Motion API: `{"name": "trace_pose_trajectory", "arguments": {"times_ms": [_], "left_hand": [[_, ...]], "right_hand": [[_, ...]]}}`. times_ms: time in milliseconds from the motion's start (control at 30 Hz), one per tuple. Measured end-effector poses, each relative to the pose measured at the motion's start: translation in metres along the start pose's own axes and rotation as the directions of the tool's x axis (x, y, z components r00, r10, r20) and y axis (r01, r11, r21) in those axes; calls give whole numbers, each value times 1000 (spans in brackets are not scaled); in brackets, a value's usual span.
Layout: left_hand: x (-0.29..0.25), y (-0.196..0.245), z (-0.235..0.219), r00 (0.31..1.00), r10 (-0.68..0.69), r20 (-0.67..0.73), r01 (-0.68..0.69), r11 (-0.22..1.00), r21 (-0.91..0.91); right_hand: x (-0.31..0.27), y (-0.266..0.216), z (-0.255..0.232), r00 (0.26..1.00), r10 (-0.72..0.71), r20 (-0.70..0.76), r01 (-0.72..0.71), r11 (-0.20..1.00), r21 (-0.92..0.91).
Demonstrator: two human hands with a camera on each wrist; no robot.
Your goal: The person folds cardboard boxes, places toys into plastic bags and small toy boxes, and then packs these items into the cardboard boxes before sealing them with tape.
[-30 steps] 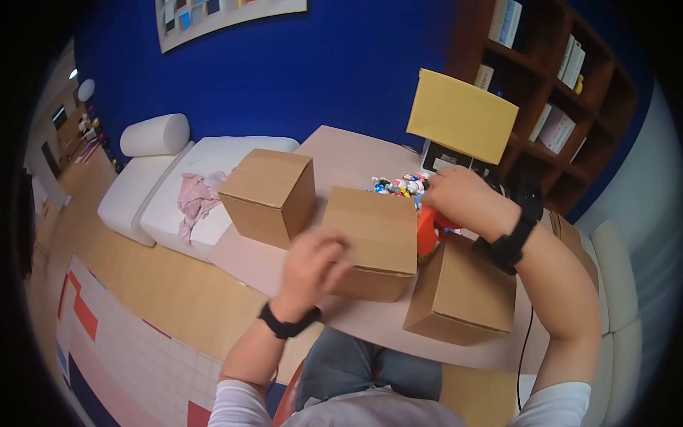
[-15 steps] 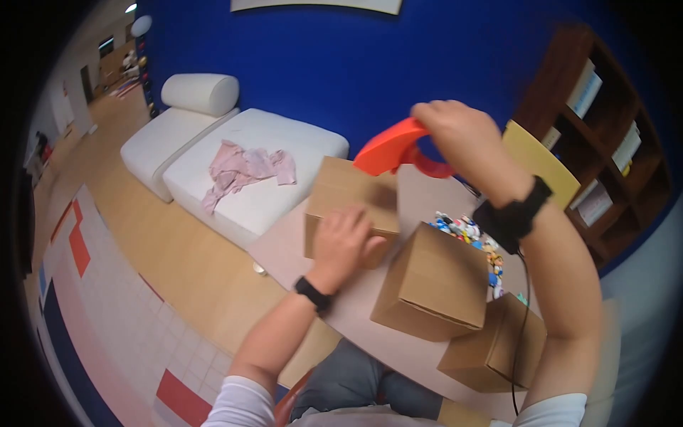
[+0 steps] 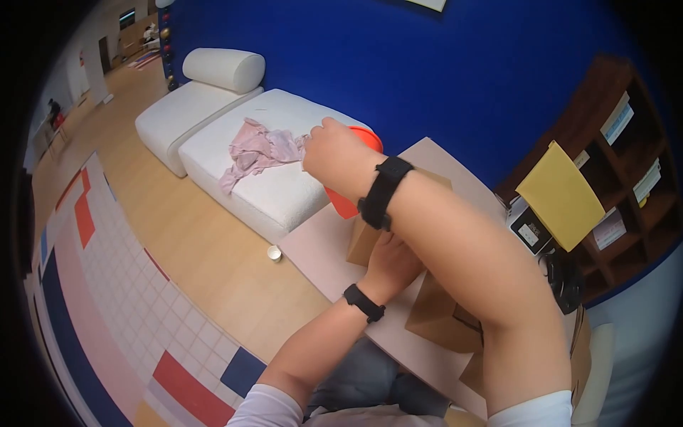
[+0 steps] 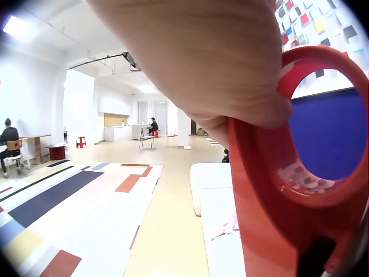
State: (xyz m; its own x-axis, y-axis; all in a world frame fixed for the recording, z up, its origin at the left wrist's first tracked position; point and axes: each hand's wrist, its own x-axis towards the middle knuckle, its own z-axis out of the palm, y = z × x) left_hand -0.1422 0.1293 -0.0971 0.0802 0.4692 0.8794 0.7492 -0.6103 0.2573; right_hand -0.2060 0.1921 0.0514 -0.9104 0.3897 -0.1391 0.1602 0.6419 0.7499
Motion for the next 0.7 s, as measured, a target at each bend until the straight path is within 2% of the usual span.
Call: {"name": "trace_pose_trajectory", "arguments": {"times_ms": [100, 133, 200, 267, 300, 333, 433, 500, 600, 633, 667, 700], "left_hand": [[-4, 4, 4, 997, -47, 64, 48, 999, -7], [-2, 4, 2, 999, -35, 39, 35, 999, 0], [3, 2, -2, 1000, 0, -10, 1, 1000, 14], [4, 1, -1, 1000, 1, -3, -1, 1000, 17], [4, 1, -2, 1000, -1, 10, 1, 1000, 20], [3, 2, -3, 1000, -5, 24, 5, 1000, 21], [4, 2, -6, 999, -5, 34, 3, 998, 59], [3, 3, -6, 999, -13, 44, 10, 998, 62], [4, 3, -7, 998, -19, 57, 16, 998, 59], [5, 3, -8, 998, -21, 63, 18, 998, 58], [5, 4, -7, 998, -18, 60, 15, 998, 60], [5, 4, -7, 998, -17, 59, 13, 998, 63]], "right_hand": [[-15, 28, 1, 999, 11, -50, -10, 1000, 12], [-24, 42, -2, 994, 13, -112, -13, 1000, 5], [-42, 64, -5, 989, 64, -131, -62, 998, 21], [-67, 82, -17, 998, 57, -38, -55, 997, 52], [-82, 88, -12, 987, 64, -146, -53, 996, 74], [-96, 93, -17, 997, 70, -10, -70, 997, 31], [-142, 109, 5, 989, 130, 73, -127, 991, -52], [-174, 116, 17, 975, 193, 107, -187, 980, -65], [-211, 107, 63, 978, 205, -42, -206, 978, -31], [-216, 97, 68, 972, 193, -133, -196, 981, -12], [-221, 85, 71, 962, 270, -35, -266, 960, 93], [-224, 78, 79, 959, 277, -63, -272, 959, 76]]}}
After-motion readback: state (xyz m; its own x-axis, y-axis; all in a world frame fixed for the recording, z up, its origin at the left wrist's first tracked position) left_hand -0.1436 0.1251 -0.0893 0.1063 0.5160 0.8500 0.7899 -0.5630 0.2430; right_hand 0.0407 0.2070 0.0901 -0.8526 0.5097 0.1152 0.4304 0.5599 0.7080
